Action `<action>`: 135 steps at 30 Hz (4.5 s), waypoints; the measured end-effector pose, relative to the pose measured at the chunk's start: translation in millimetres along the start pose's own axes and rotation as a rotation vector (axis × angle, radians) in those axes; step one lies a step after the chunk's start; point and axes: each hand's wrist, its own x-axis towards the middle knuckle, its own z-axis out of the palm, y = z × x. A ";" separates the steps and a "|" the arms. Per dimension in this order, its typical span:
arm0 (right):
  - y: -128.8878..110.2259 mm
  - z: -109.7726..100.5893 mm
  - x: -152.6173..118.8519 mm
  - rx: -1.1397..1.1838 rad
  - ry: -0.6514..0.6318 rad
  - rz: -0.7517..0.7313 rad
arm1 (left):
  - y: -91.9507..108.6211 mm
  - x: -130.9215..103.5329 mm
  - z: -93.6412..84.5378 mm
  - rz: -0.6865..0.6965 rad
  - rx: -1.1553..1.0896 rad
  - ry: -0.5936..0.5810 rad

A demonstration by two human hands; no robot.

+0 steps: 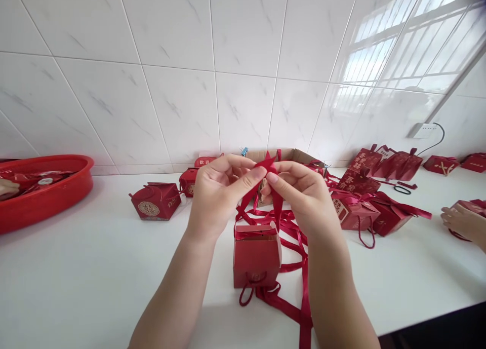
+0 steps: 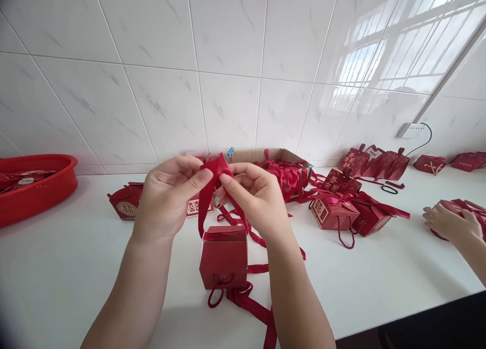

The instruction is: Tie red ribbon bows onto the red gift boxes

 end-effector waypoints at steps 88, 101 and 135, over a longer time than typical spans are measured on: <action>2.7 -11.7 5.0 -0.372 0.166 -0.051 | -1.1 3.4 -9.8 0.198 0.555 -0.119; -4.5 -29.1 -0.4 -0.478 0.221 -0.079 | 9.1 5.0 -19.3 0.122 0.587 -0.107; -19.7 -57.9 -12.2 -0.679 0.273 0.042 | -5.6 19.5 -45.8 0.108 0.670 0.071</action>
